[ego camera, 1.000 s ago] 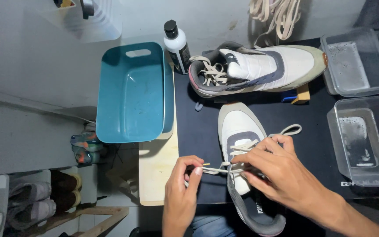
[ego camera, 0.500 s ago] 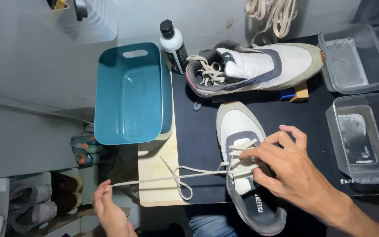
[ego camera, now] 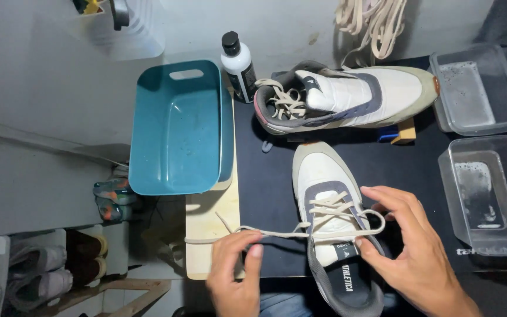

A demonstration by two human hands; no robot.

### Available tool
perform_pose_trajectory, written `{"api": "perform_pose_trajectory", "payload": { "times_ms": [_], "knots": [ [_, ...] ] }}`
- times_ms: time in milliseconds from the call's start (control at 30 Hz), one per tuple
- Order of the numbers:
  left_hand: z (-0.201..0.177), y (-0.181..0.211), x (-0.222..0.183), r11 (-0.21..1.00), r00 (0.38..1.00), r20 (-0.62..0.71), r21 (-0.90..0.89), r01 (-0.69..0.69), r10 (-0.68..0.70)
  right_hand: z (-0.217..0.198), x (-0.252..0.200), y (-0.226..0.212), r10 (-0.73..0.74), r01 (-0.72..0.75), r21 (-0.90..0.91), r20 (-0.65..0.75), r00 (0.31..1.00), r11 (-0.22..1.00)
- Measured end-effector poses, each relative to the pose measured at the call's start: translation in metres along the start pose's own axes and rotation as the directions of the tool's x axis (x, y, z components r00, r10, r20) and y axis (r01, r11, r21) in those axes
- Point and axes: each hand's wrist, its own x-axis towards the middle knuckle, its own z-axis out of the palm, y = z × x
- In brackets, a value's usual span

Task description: Finishing the lacing process on a white sneaker by threading laces through the eyelets and adjusting them.

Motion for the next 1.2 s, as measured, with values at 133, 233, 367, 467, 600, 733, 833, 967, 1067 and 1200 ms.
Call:
{"api": "perform_pose_trajectory", "payload": {
  "times_ms": [133, 233, 367, 467, 600, 733, 833, 967, 1067, 1200],
  "knots": [
    [0.028, 0.012, 0.003, 0.993, 0.948, 0.311, 0.066, -0.094, 0.069, 0.008, -0.009, 0.005, 0.184, -0.182, 0.047, -0.041, 0.982, 0.982],
    [0.036, 0.012, 0.004, 0.985, 0.928, 0.37, 0.146, -0.091, 0.031, 0.014, -0.012, 0.008, 0.222, -0.215, 0.096, -0.072, 0.972, 0.972],
    [0.035, 0.006, 0.001, 0.962, 0.935, 0.327, 0.182, -0.203, 0.135, 0.019, -0.013, 0.009, 0.236, -0.218, 0.19, -0.078, 0.968, 0.957],
    [0.033, 0.005, 0.003, 0.982, 0.919, 0.38, 0.107, -0.157, 0.106, 0.021, -0.012, 0.007, 0.231, -0.219, 0.144, -0.074, 0.97, 0.965],
    [0.02, 0.0, 0.011, 0.99, 0.911, 0.406, 0.08, -0.12, 0.077, 0.019, -0.012, 0.006, 0.221, -0.205, 0.147, -0.095, 0.971, 0.967],
    [-0.005, -0.015, 0.025, 0.983, 0.927, 0.371, 0.183, -0.008, -0.061, 0.015, -0.008, 0.004, 0.225, -0.203, 0.19, -0.1, 0.969, 0.961],
    [-0.023, -0.024, 0.027, 0.972, 0.889, 0.43, 0.226, 0.066, -0.16, 0.013, -0.01, 0.003, 0.24, -0.222, 0.171, -0.091, 0.966, 0.96],
    [-0.022, -0.021, 0.026, 0.984, 0.87, 0.487, 0.18, -0.018, -0.073, 0.004, -0.012, 0.013, 0.012, -0.014, 0.044, 0.049, 0.999, 0.999],
    [-0.009, -0.004, 0.019, 0.997, 0.914, 0.406, 0.082, -0.013, -0.022, -0.011, -0.014, 0.015, -0.102, 0.099, 0.028, 0.289, 0.952, 0.995],
    [0.014, 0.007, 0.012, 0.998, 0.899, 0.433, -0.021, -0.063, 0.066, -0.013, -0.013, -0.002, -0.165, 0.24, -0.258, 0.281, 0.946, 0.936]
  ]
}}
